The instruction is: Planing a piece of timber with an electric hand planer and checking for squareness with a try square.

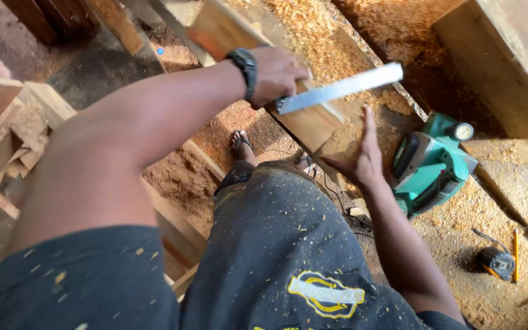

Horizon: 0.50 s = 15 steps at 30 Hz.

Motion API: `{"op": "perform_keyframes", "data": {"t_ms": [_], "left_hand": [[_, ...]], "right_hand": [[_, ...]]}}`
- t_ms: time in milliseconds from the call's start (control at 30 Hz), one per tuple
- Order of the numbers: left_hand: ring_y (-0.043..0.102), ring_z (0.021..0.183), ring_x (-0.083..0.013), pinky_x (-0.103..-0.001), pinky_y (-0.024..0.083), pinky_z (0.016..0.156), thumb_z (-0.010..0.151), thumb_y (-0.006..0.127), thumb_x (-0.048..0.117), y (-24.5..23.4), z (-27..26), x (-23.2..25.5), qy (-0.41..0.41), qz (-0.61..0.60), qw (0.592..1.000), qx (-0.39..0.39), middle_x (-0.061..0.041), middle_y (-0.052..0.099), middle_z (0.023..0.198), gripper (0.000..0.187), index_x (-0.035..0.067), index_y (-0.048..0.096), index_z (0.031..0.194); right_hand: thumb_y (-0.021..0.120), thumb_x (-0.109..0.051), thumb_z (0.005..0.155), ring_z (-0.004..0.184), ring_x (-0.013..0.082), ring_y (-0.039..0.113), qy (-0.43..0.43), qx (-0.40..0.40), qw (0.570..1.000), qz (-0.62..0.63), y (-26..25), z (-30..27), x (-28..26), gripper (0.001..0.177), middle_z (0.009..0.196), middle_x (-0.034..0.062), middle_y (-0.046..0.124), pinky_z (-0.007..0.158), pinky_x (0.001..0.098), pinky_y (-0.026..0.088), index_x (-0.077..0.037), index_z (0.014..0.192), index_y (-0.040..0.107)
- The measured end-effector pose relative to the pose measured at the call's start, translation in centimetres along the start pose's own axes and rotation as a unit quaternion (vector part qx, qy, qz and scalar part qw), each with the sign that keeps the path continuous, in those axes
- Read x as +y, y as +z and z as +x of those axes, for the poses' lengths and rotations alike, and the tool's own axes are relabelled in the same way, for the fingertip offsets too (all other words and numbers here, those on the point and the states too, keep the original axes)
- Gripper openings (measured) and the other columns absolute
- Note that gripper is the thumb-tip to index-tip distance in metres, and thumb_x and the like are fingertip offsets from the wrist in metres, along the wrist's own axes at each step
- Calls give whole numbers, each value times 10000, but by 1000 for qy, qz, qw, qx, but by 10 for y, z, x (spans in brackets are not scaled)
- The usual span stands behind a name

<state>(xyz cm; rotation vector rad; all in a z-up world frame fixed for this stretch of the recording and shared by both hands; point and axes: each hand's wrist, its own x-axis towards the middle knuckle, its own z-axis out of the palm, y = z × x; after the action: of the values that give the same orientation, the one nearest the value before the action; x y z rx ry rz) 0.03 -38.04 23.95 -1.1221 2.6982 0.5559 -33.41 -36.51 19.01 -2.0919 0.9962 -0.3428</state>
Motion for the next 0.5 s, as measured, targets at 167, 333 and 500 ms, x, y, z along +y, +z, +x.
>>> {"op": "perform_keyframes", "data": {"t_ms": [167,333,500], "left_hand": [[462,1366,-394,-659,299,1170,938,651,252,-19,-16,12,-58,8,998,-24,-172,434,1587,147,152,754,908],[453,1290,-417,-814,302,1089,895,515,-74,-10,-91,40,-131,-33,969,209,-223,296,1526,629,260,591,1422],[607,1011,-329,-363,589,616,891,314,-172,2,-170,54,-253,-186,785,535,-185,428,1250,583,78,637,1308]], "right_hand": [[956,-446,649,1383,444,474,55,4,998,-14,48,17,4,1321,1606,207,363,1060,608,489,-80,1584,98],[882,-618,612,1227,347,556,106,25,994,-12,49,22,-7,1213,1311,201,534,1002,487,561,1,1480,305],[987,-467,597,1122,287,491,-209,136,968,25,48,34,-28,1081,1206,159,465,874,419,486,-23,1369,374]]}}
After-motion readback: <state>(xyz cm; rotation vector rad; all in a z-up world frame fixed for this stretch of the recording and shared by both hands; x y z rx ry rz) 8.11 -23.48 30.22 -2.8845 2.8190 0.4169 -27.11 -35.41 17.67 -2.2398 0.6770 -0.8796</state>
